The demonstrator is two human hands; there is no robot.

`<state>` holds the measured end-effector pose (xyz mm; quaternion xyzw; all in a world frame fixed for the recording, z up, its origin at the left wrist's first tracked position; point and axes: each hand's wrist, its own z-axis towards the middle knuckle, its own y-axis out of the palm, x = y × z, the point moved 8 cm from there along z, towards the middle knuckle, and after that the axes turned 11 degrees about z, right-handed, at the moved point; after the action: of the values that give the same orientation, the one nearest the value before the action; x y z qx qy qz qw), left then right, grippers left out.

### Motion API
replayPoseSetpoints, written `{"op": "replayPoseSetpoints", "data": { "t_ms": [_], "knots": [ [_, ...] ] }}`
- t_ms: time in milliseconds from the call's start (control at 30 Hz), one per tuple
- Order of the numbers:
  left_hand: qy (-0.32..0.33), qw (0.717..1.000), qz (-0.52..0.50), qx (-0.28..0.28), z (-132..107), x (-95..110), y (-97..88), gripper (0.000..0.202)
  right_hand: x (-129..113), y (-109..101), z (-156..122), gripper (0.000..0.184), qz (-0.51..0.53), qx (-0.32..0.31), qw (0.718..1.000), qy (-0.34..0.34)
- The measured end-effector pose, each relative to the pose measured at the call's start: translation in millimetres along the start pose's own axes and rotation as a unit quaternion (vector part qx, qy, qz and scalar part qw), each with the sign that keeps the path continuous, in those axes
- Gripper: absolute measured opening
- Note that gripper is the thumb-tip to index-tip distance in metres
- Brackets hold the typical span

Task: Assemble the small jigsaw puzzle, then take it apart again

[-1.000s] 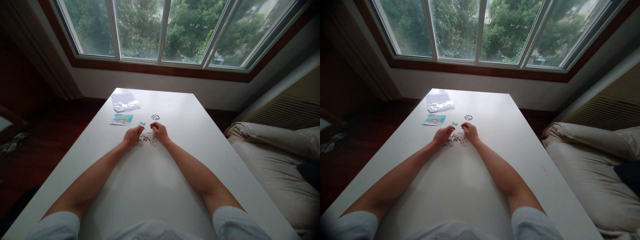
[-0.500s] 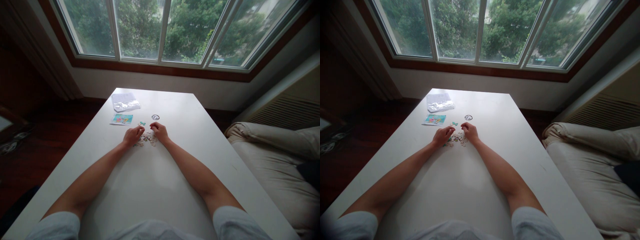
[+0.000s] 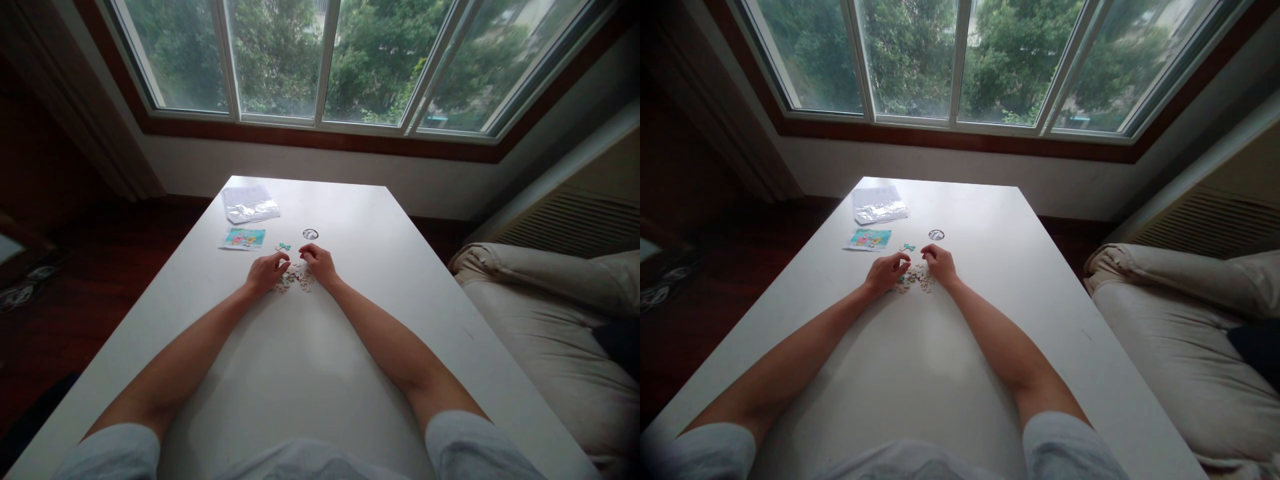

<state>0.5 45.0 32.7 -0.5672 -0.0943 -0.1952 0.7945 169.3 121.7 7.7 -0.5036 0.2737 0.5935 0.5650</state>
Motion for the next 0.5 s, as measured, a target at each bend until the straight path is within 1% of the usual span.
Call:
{"op": "replayPoseSetpoints", "data": {
  "t_ms": [167, 367, 500],
  "knots": [
    [-0.001, 0.998, -0.057, 0.004, -0.1, -0.1, -1.7, 0.034, 0.7, -0.4, -0.1, 0.026, -0.003, 0.000, 1.000, 0.003],
    [-0.006, 0.994, -0.110, 0.012, -1.5, 2.2, -8.3, 0.043, 1.7, -0.3, -0.8, 0.026, -0.008, -0.003, 1.000, 0.005],
    [-0.006, 0.992, -0.128, 0.011, -0.9, 2.4, -8.5, 0.039, 2.9, -0.2, -1.0, 0.027, -0.009, -0.003, 1.000, 0.005]
  ]
}}
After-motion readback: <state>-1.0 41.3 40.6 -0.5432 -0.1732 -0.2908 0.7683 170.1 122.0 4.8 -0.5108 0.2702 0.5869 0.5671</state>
